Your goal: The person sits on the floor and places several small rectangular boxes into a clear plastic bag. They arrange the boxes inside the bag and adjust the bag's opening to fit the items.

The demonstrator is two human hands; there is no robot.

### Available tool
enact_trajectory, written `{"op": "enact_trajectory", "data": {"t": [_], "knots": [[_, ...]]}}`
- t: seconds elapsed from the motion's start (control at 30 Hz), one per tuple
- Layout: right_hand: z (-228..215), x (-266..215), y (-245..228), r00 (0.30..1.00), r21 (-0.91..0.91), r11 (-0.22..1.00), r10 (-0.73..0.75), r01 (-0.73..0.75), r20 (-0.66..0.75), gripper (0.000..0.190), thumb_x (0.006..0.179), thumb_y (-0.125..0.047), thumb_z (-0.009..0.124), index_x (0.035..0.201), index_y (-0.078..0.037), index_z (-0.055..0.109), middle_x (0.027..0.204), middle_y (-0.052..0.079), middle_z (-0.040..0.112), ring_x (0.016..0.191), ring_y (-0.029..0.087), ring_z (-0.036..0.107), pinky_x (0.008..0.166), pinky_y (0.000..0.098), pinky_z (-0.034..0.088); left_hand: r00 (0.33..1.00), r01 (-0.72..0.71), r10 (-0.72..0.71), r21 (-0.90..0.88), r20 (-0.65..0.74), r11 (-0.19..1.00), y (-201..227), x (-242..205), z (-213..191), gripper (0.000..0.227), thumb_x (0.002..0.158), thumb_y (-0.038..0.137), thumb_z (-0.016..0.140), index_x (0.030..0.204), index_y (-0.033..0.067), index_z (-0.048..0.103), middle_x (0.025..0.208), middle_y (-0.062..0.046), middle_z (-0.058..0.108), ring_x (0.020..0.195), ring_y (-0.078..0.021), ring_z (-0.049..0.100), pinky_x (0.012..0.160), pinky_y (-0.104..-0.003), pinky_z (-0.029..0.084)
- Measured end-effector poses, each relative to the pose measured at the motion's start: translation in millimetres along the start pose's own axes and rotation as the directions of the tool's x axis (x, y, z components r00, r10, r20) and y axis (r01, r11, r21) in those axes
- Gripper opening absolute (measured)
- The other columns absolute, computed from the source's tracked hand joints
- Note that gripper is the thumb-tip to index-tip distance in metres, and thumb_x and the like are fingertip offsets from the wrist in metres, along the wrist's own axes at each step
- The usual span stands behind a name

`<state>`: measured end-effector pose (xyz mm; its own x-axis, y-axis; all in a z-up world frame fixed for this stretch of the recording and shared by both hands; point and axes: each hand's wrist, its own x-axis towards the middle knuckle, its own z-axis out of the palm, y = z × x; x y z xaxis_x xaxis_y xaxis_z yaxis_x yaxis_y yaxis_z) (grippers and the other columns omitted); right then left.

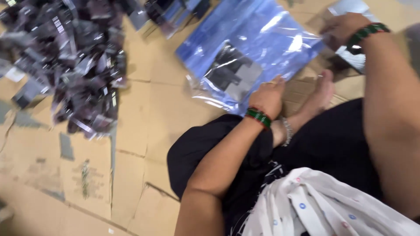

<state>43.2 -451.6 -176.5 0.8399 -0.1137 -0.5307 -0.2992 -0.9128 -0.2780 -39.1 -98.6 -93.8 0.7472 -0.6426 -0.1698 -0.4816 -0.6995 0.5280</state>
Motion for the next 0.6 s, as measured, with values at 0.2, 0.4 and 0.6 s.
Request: {"op": "enact_trajectory", "data": {"t": [0.2,0.4,0.6], "knots": [[-11.2,-26.3,-28.8,0.996,0.056,0.998,0.043,-0.038,-0.075,0.040,0.085,-0.036,0.068,0.120,-0.021,0.080,0.122,0.016,0.074,0.113,0.038,0.068,0.102,0.0466,0.051,0.999,-0.020,0.019,0.016,0.030,1.000,-3.8,1.1,1.0,0.058,0.083,0.004,0.055,0.141,0.0081,0.055,0.153,-0.008,0.051,0.123,-0.0378,0.058,0.097,-0.048,0.053],[-20.2,-29.3,-36.2,1.000,0.025,1.000,-0.018,0.017,0.010,0.059,0.077,-0.049,0.083,0.122,-0.011,0.076,0.102,0.016,0.080,0.092,0.030,0.077,0.089,0.0406,0.058,1.000,-0.008,0.008,-0.010,-0.001,1.000,-6.9,1.0,1.8,0.058,0.084,0.005,0.057,0.142,0.0109,0.057,0.156,-0.002,0.051,0.124,-0.0329,0.061,0.102,-0.044,0.053],[-16.4,-31.5,-26.7,0.996,0.044,0.995,-0.089,0.089,-0.005,0.056,0.075,-0.036,0.089,0.121,-0.009,0.075,0.102,0.010,0.080,0.085,0.024,0.077,0.082,0.0382,0.059,1.000,-0.022,0.021,-0.029,-0.009,0.999,-2.2,2.0,-10.1,0.063,0.079,0.005,0.061,0.142,0.0096,0.056,0.157,-0.004,0.048,0.122,-0.0338,0.061,0.101,-0.043,0.052]]}}
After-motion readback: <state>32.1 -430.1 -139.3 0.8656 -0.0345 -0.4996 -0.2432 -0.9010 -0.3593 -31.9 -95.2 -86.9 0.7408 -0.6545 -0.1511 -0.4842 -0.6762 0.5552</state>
